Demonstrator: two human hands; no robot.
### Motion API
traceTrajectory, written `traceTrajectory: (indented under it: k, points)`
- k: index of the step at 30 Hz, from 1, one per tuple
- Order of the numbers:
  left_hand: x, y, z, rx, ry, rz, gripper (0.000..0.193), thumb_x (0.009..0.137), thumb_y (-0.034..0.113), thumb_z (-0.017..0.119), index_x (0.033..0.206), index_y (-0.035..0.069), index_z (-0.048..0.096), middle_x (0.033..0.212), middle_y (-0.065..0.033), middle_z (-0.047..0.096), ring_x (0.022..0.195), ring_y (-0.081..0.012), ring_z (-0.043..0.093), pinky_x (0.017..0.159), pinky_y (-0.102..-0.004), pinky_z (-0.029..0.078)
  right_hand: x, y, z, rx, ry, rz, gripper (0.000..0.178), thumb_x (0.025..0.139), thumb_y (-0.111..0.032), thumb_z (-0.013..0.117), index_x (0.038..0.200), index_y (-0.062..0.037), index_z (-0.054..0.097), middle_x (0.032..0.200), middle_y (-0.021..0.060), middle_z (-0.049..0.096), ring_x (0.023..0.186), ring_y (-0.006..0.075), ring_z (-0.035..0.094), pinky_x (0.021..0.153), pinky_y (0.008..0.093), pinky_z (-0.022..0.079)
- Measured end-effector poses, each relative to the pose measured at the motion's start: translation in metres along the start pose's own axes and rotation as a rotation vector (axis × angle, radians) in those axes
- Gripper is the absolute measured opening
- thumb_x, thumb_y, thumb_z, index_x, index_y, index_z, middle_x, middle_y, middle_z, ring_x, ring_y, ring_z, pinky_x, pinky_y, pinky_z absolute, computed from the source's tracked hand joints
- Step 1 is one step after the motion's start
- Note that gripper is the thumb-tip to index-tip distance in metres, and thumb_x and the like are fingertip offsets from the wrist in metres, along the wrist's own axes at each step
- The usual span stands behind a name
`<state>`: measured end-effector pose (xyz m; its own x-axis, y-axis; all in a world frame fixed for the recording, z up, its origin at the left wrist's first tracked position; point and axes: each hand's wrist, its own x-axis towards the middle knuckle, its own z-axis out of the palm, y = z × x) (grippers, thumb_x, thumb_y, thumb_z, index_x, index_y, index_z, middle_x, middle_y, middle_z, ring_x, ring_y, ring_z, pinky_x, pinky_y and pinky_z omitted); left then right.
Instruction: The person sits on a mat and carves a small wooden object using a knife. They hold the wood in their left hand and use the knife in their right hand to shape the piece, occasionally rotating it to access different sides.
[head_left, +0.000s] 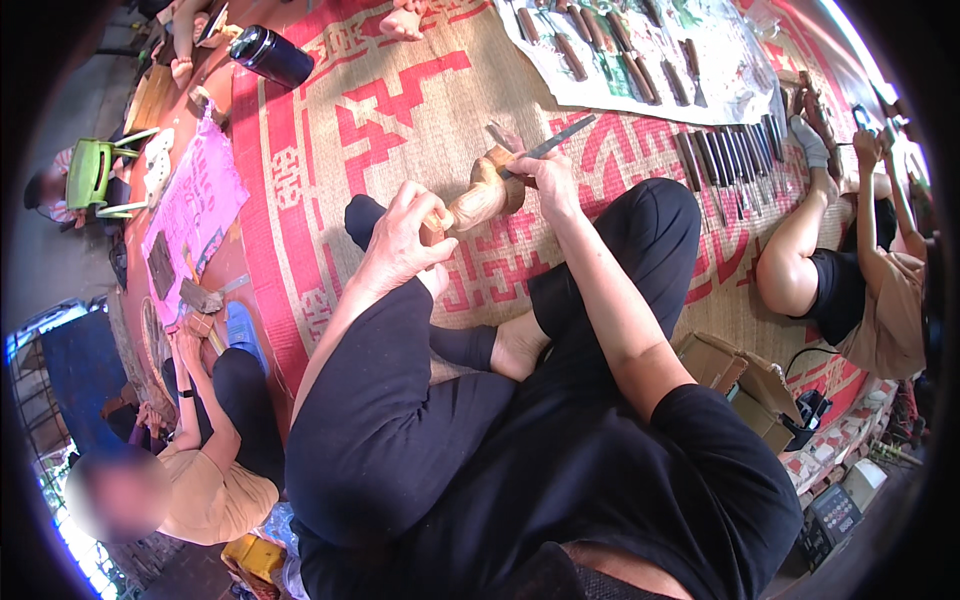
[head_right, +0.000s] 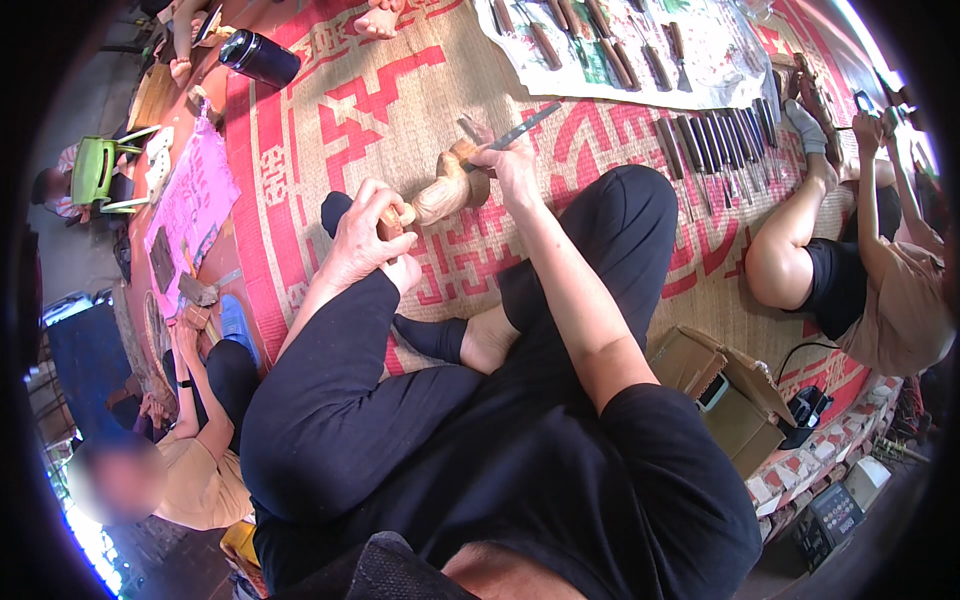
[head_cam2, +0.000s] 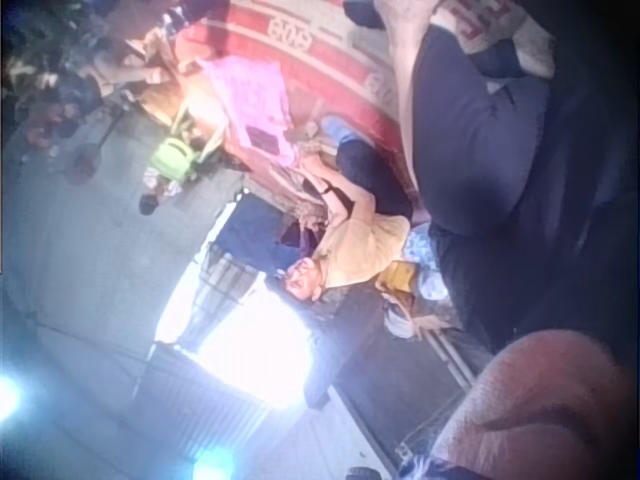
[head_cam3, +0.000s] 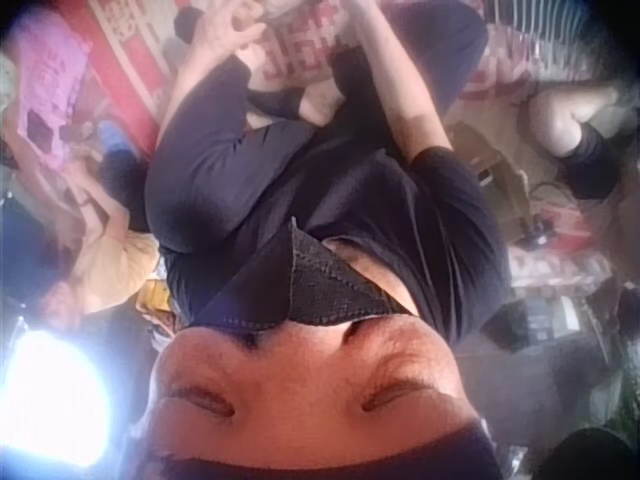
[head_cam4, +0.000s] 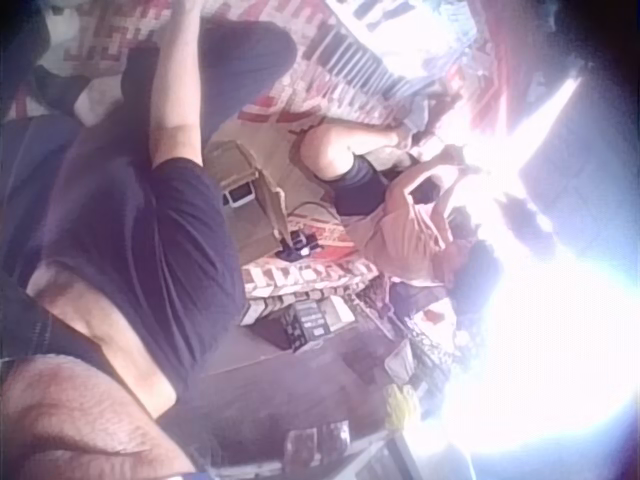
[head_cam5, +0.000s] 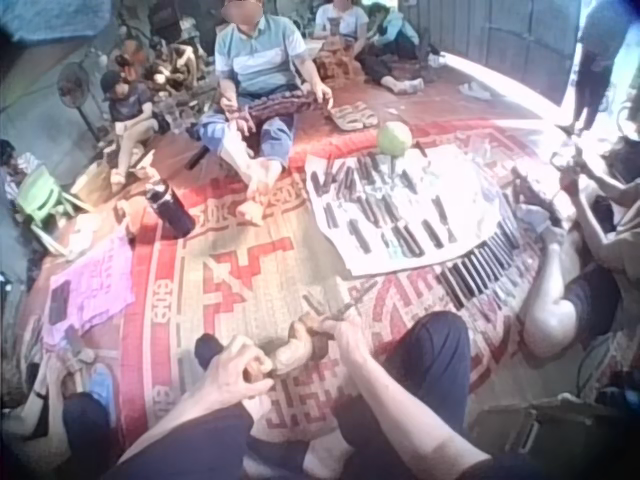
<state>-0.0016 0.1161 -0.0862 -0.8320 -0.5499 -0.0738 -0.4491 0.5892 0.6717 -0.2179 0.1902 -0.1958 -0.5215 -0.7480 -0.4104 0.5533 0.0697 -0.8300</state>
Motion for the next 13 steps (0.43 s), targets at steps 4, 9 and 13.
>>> traceTrajectory:
  k: [4,9,13]
  points:
    - [-0.001,0.000,0.001,-0.015,0.016,-0.011,0.033,0.066,0.015,0.075,0.091,0.008,0.054,0.095,-0.0075,0.046,0.088,-0.0249,0.057,0.076,-0.0364,0.048,-0.006,-0.004,0.005,-0.009,-0.068,-0.031,0.014,0.068,0.000,0.068,0.082,0.0015,0.066,0.080,0.0095,0.067,0.074,0.0196,0.064,0.074,0.0305,0.050]
    - [-0.001,0.001,0.000,-0.015,0.001,-0.017,0.033,0.066,0.015,0.075,0.091,0.008,0.054,0.096,-0.0079,0.046,0.089,-0.0249,0.057,0.077,-0.0368,0.048,-0.002,0.001,0.006,-0.122,-0.066,-0.077,0.018,0.067,0.000,0.069,0.084,0.0032,0.067,0.082,0.0113,0.067,0.076,0.0208,0.064,0.075,0.0319,0.050]
    - [0.000,0.004,-0.003,-0.008,-0.021,-0.021,0.033,0.066,0.017,0.074,0.090,0.006,0.055,0.097,-0.0077,0.046,0.090,-0.0250,0.058,0.078,-0.0356,0.047,0.001,0.003,-0.003,-0.021,-0.039,0.028,0.024,0.070,-0.007,0.070,0.090,0.0045,0.066,0.084,0.0139,0.068,0.084,0.0225,0.064,0.088,0.0321,0.045]
